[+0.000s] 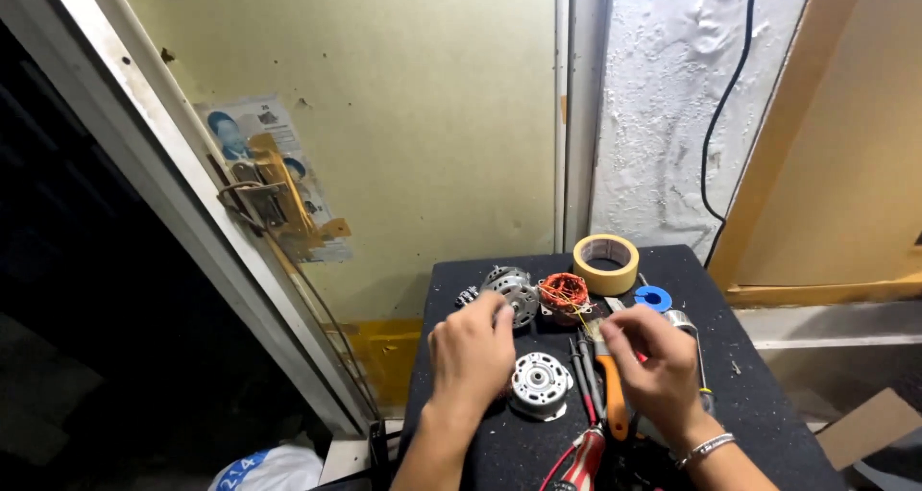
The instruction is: Testing electrical continuity and components of a motor using a multimeter and other tools on a repair bench.
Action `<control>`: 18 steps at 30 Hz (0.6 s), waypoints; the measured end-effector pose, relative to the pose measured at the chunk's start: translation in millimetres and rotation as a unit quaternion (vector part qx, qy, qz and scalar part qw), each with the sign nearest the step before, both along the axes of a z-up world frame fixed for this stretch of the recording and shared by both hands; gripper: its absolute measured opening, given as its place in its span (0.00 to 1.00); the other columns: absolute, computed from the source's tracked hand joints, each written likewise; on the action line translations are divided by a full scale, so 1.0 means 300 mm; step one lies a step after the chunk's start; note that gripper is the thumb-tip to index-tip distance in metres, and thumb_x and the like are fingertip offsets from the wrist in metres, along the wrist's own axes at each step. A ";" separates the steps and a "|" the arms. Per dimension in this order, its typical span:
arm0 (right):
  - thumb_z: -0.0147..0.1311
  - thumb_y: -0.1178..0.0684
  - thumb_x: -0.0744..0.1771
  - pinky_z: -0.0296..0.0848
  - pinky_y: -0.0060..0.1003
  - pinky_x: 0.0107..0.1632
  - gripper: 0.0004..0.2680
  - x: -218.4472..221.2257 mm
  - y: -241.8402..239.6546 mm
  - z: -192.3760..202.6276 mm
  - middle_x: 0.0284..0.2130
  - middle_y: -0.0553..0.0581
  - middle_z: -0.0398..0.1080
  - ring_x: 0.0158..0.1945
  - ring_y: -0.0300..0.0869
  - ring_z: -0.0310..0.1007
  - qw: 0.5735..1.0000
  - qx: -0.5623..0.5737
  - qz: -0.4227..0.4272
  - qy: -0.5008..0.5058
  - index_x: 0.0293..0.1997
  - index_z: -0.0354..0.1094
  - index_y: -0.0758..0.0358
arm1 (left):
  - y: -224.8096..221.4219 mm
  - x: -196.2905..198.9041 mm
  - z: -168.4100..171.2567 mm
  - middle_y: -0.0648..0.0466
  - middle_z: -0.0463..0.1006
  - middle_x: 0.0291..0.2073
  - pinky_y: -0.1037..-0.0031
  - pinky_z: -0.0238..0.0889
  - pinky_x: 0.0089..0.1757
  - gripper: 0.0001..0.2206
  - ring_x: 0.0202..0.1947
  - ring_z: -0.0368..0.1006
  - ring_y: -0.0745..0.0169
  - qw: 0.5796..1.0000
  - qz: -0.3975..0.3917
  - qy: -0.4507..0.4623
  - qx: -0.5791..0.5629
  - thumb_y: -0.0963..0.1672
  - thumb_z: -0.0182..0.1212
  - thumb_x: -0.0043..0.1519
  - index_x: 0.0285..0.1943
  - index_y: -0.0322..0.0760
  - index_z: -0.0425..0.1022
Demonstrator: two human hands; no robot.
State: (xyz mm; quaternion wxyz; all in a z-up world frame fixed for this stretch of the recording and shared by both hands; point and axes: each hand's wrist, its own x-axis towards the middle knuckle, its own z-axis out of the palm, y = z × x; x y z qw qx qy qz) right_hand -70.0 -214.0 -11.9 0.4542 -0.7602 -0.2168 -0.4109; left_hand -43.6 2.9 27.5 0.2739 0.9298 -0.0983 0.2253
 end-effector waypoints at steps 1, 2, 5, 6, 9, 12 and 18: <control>0.54 0.58 0.67 0.58 0.26 0.25 0.03 0.000 0.011 -0.005 0.20 0.48 0.67 0.21 0.33 0.59 1.000 -0.001 0.001 0.001 0.33 0.71 0.62 | -0.003 0.002 0.010 0.49 0.84 0.31 0.46 0.67 0.33 0.06 0.32 0.78 0.32 1.000 0.001 0.001 -0.001 0.48 0.56 0.64 0.42 0.48 0.76; 0.55 0.58 0.66 0.63 0.26 0.26 0.02 -0.002 0.021 -0.008 0.22 0.50 0.69 0.22 0.33 0.63 1.000 -0.008 0.026 0.005 0.34 0.71 0.63 | -0.007 0.003 0.021 0.56 0.80 0.24 0.57 0.64 0.29 0.05 0.25 0.74 0.50 0.992 -0.008 0.036 -0.119 0.48 0.58 0.64 0.40 0.47 0.75; 0.57 0.58 0.66 0.65 0.26 0.27 0.02 0.008 0.029 -0.030 0.23 0.51 0.71 0.24 0.33 0.66 0.998 -0.014 0.049 0.030 0.34 0.71 0.63 | -0.012 0.030 0.008 0.58 0.78 0.20 0.75 0.63 0.24 0.04 0.20 0.70 0.70 0.930 -0.066 0.101 -0.348 0.44 0.61 0.64 0.42 0.41 0.76; 0.57 0.58 0.66 0.64 0.27 0.27 0.03 0.017 0.025 -0.037 0.23 0.51 0.71 0.24 0.34 0.65 0.998 -0.014 0.045 0.049 0.33 0.72 0.63 | -0.015 0.046 -0.001 0.52 0.79 0.23 0.82 0.66 0.23 0.05 0.22 0.71 0.71 0.874 -0.116 0.129 -0.455 0.41 0.61 0.65 0.45 0.35 0.78; 0.59 0.57 0.65 0.54 0.30 0.26 0.03 0.036 0.012 -0.053 0.17 0.48 0.63 0.21 0.34 0.54 0.993 0.022 0.018 0.112 0.31 0.73 0.62 | -0.021 0.040 -0.009 0.48 0.80 0.28 0.78 0.69 0.27 0.06 0.15 0.64 0.71 0.805 -0.212 0.153 -0.532 0.40 0.59 0.66 0.49 0.30 0.75; 0.57 0.57 0.66 0.52 0.30 0.26 0.05 0.056 0.011 -0.062 0.16 0.47 0.59 0.21 0.33 0.53 0.984 0.076 0.027 0.156 0.29 0.70 0.62 | -0.037 0.042 -0.028 0.47 0.77 0.28 0.79 0.66 0.23 0.08 0.17 0.71 0.63 0.742 -0.263 0.212 -0.580 0.40 0.58 0.67 0.52 0.30 0.71; 0.58 0.58 0.65 0.57 0.29 0.27 0.05 0.065 0.007 -0.074 0.16 0.47 0.64 0.21 0.33 0.58 0.989 0.050 0.003 0.142 0.27 0.70 0.62 | -0.085 0.048 -0.081 0.49 0.78 0.28 0.78 0.64 0.34 0.09 0.27 0.69 0.67 0.751 -0.314 0.177 -0.554 0.42 0.49 0.72 0.45 0.31 0.74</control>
